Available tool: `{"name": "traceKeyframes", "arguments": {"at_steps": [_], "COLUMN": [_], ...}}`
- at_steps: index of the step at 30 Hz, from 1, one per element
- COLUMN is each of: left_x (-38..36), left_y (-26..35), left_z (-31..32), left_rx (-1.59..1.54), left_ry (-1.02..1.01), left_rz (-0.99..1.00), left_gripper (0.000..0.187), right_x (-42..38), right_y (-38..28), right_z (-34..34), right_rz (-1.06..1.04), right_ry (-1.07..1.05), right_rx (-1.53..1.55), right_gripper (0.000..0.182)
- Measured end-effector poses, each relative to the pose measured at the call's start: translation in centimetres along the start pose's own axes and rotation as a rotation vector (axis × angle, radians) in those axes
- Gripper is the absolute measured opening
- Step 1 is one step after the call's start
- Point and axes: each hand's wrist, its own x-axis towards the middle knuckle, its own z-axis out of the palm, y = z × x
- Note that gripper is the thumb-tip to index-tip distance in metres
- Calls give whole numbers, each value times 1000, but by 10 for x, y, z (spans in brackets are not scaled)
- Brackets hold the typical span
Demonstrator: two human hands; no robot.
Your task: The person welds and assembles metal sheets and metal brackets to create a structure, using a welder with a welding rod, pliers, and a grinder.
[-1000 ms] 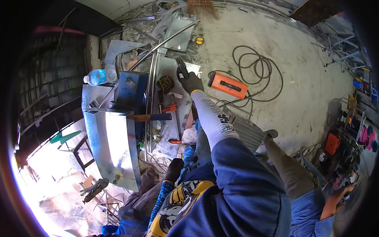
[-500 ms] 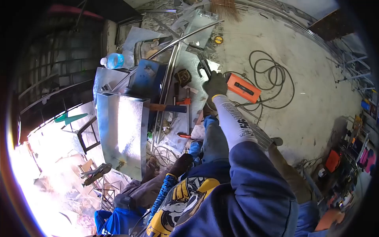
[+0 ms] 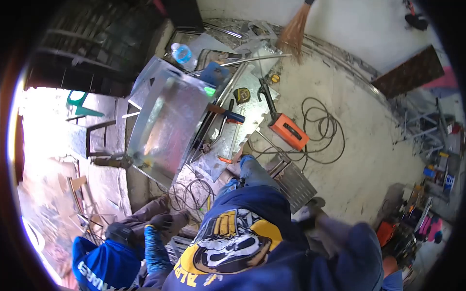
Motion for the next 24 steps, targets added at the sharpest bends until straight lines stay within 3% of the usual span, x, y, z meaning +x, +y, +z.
{"name": "traceKeyframes", "arguments": {"at_steps": [1, 3, 4, 5, 7, 10, 11, 12, 14, 15, 16, 17, 20, 21, 22, 23, 24], "left_x": [-25, -55, -75, -66, -61, 0, -6, -16, 26, -15, -11, -17, -141, -188, -242, -174, -108], "left_y": [-4, -22, -23, -36, -45, -59, -55, -56, -88, -79, -93, -100, -151, -163, -166, -163, -136], "left_z": [7, -36, -45, -76, -60, 8, 56, 119, 164, 194, 189, 138, -256, -330, -319, -327, -287], "left_rx": [63, -114, 110, 64, 196, 698, 1253, 898, 822, 818, 809, 833, 895, 910, 936, 968, 999], "left_ry": [258, 430, 462, 458, 541, -33, -114, 43, -312, -231, -230, -223, -220, -219, -213, -209, -217], "left_rz": [115, 91, 59, 41, -21, 599, 970, 549, 794, 657, 647, 655, 660, 669, 683, 699, 711], "left_gripper": [20, 21, 28, 29, 24, 21, 32, 39, 49, 49, 49, 49, 47, 47, 47, 46, 46], "right_x": [2, 1, 0, -2, 2, 29, 39, 45, 49, 27, -4, -30, -129, -164, -191, -218, -244], "right_y": [31, 82, 100, 109, 106, 66, 46, 35, 51, 29, 20, 4, -39, -55, -73, -92, -104], "right_z": [6, 10, 9, 6, 1, 10, 8, 11, 23, 47, 61, 73, 128, 141, 153, 166, 176], "right_rz": [-43, -121, -160, -198, -279, -419, -473, -519, -594, -598, -590, -563, -448, -409, -377, -344, -298], "right_ry": [88, 254, 332, 408, 536, 708, 770, 825, 925, 960, 951, 901, 732, 673, 620, 571, 519], "right_rx": [-33, -99, -131, -163, -219, -267, -286, -301, -323, -352, -356, -464, -776, -885, -986, -1081, -1170], "right_gripper": [35, 32, 30, 29, 26, 21, 20, 18, 15, 9, 9, 11, 18, 20, 23, 25, 28]}}
